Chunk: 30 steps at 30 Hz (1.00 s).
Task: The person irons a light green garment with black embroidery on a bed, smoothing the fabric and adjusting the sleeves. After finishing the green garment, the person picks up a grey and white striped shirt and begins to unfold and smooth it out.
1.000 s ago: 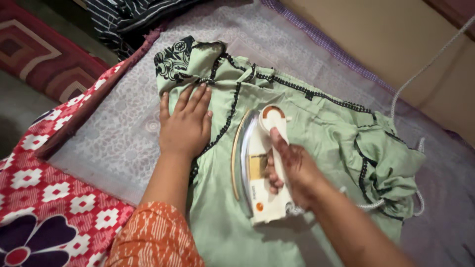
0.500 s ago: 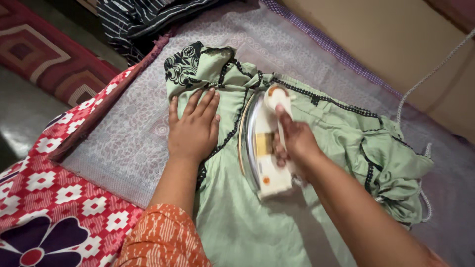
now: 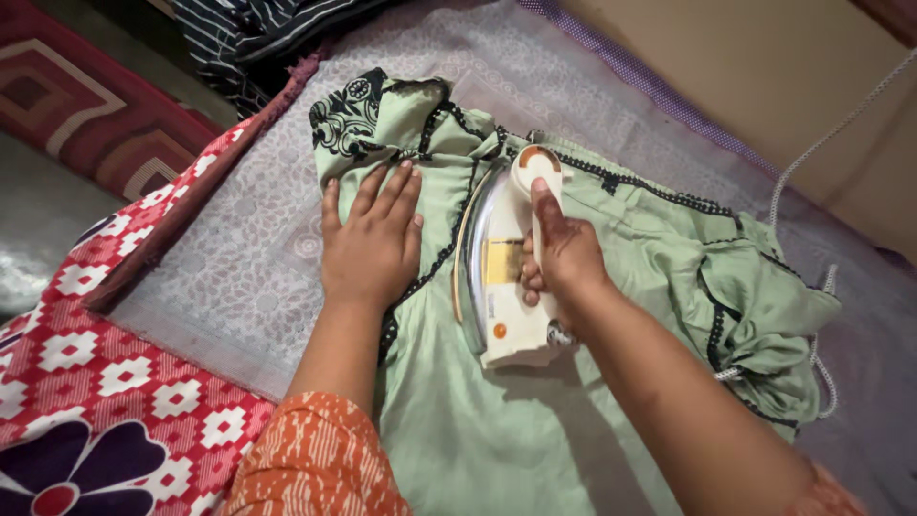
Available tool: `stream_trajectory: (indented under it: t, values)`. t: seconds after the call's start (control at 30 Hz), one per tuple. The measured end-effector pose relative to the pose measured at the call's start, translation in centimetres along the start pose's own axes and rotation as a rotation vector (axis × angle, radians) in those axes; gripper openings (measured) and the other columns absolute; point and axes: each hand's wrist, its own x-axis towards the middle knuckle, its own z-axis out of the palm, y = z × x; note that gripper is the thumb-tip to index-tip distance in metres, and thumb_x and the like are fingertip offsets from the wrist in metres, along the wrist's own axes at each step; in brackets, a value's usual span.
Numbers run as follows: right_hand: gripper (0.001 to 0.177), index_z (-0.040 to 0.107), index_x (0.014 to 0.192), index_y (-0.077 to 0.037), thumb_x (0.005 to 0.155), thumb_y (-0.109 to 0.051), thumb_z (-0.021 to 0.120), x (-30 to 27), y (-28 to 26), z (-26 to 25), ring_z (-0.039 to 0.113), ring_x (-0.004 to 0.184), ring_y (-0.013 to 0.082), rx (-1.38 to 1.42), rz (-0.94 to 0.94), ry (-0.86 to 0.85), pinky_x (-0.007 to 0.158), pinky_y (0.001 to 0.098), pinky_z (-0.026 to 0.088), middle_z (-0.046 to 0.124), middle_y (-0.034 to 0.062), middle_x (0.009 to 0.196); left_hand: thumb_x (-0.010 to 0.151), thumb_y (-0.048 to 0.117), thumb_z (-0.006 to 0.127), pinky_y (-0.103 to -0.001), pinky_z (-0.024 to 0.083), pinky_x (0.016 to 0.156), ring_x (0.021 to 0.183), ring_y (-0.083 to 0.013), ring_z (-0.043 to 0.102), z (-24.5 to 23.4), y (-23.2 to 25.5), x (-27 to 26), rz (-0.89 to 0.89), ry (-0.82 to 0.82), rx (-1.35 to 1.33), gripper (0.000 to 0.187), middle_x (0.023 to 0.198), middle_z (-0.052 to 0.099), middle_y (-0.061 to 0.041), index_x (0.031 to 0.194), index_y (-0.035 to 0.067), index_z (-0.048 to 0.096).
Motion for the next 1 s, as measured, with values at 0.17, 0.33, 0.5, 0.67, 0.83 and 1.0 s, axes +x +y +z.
stream_trajectory:
  t: [0.17,0.33,0.5,0.67,0.83,1.0]
  values:
    - [0.065,0.050,0.073,-0.009,0.086,-0.072,0.058,-1.6,0.2,-1.2,0.041,0.040,0.0145,-0.099,0.047,-0.084,0.037,0.0331,0.039,0.047,0.0046,0.054,0.102,0.031,0.049,-0.056,0.012,0.124,0.147,-0.0169,0.042,-0.1,0.0,-0.1,0.015,0.011,0.017,0.050,0.156,0.052,0.003,0.151,0.020,0.053]
    - [0.066,0.049,0.064,-0.008,0.085,-0.070,0.058,-6.0,2.4,-2.1,0.039,0.034,0.0155,-0.147,0.066,-0.124,0.032,0.0340,0.035,0.045,0.0049,0.048,0.102,0.031,0.049,-0.057,0.010,0.123,0.147,-0.0189,0.041,0.4,-0.3,-0.3,0.019,-0.016,-0.001,0.051,0.158,0.051,0.002,0.152,0.019,0.053]
    - [0.069,0.048,0.061,-0.007,0.085,-0.072,0.057,-4.6,2.1,-1.4,0.041,0.032,0.0160,-0.133,-0.023,-0.081,0.031,0.0339,0.035,0.046,0.0053,0.047,0.103,0.031,0.049,-0.058,0.010,0.124,0.148,-0.0197,0.040,-0.1,-0.1,-0.1,0.022,-0.020,0.000,0.051,0.158,0.051,0.002,0.152,0.018,0.053]
    - [0.068,0.051,0.063,-0.007,0.086,-0.070,0.060,0.5,0.2,-0.2,0.046,0.033,0.0181,-0.038,-0.091,0.012,0.031,0.0360,0.040,0.050,0.0065,0.049,0.103,0.029,0.051,-0.058,0.011,0.124,0.148,-0.0198,0.041,-0.3,-0.1,-0.2,0.031,-0.018,-0.009,0.051,0.159,0.051,0.002,0.153,0.018,0.053]
    - [0.071,0.050,0.061,-0.004,0.090,-0.068,0.056,1.1,-0.9,-0.8,0.045,0.034,0.0180,-0.169,-0.096,0.004,0.032,0.0375,0.039,0.050,0.0070,0.049,0.103,0.028,0.051,-0.058,0.012,0.124,0.148,-0.0196,0.042,-0.1,-0.2,0.1,0.039,-0.025,-0.008,0.051,0.159,0.051,0.003,0.153,0.018,0.053]
    - [0.077,0.056,0.056,0.000,0.092,-0.068,0.049,-3.0,0.4,-4.8,0.046,0.031,0.0201,-0.428,-0.073,-0.088,0.035,0.0365,0.040,0.049,0.0089,0.043,0.103,0.030,0.050,-0.058,0.011,0.124,0.147,-0.0198,0.042,-0.4,-0.4,0.1,0.044,-0.046,-0.002,0.051,0.159,0.050,0.002,0.152,0.018,0.053]
